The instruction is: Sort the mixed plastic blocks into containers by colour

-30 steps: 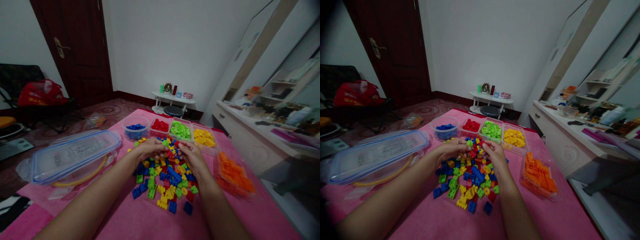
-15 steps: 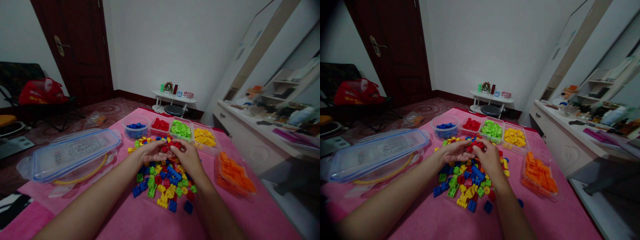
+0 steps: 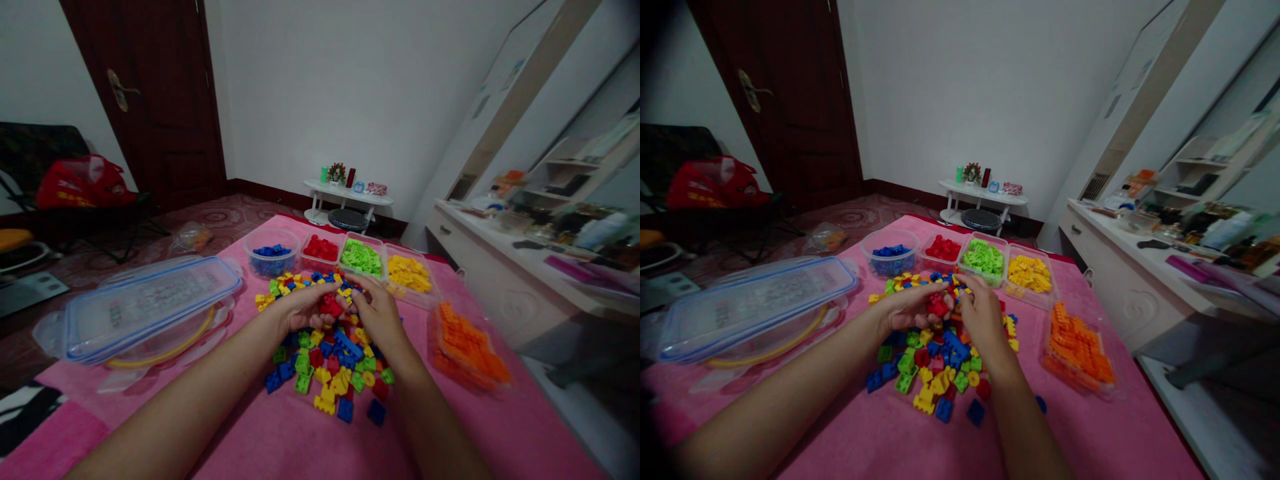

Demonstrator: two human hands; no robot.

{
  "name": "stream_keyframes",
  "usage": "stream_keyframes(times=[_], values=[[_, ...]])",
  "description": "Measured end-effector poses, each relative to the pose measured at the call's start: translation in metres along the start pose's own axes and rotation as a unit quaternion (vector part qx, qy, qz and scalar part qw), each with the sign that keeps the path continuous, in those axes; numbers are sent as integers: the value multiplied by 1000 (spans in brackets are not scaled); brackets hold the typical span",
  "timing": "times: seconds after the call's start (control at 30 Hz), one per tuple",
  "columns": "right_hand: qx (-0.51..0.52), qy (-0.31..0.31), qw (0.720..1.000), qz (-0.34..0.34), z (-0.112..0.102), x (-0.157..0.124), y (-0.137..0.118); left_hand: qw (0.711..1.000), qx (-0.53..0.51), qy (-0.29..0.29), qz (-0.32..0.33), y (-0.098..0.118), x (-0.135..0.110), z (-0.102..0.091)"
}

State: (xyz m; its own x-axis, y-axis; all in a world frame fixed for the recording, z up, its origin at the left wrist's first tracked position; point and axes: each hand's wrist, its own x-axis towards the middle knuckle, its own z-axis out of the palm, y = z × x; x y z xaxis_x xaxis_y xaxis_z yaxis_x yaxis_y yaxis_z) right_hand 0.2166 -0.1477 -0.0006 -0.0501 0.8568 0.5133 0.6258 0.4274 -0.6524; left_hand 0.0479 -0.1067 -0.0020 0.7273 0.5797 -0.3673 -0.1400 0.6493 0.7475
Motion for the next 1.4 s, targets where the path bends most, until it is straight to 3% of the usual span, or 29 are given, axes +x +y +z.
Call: stream_keyframes(times=[0.1,0.23,0.43,0.53,0.7,0.8,0.87,0.93,1.03,1.07,1.13,1.27,1.33,1.4], values=[[-5,-28,998,47,0,0,10,995,-66,55,58,12,-2,-8],[7,-20,997,75,-1,0,12,946,-220,152,183,23,-1,-23],[33,4,996,81,-9,5,15,913,-306,171,208,33,7,-29],[64,19,991,116,-17,7,15,911,-287,206,213,61,22,-25],[110,46,980,162,-29,10,9,909,-148,288,264,122,54,-19],[111,52,978,169,-32,10,11,889,-17,318,328,137,58,-16],[102,56,979,167,-33,10,16,857,98,327,385,134,54,-13],[86,66,981,164,-35,10,21,842,199,306,398,121,46,-12],[67,76,982,160,-41,11,26,842,365,233,322,92,31,-12],[65,76,982,160,-44,11,27,832,424,203,295,80,27,-13],[63,74,982,160,-48,12,28,784,535,155,273,56,20,-15],[45,49,987,149,-51,12,33,669,662,187,282,16,14,-16],[10,11,991,135,-50,11,38,646,685,202,268,5,15,-18],[-43,-42,991,121,-49,8,44,645,687,216,256,-1,17,-22]])
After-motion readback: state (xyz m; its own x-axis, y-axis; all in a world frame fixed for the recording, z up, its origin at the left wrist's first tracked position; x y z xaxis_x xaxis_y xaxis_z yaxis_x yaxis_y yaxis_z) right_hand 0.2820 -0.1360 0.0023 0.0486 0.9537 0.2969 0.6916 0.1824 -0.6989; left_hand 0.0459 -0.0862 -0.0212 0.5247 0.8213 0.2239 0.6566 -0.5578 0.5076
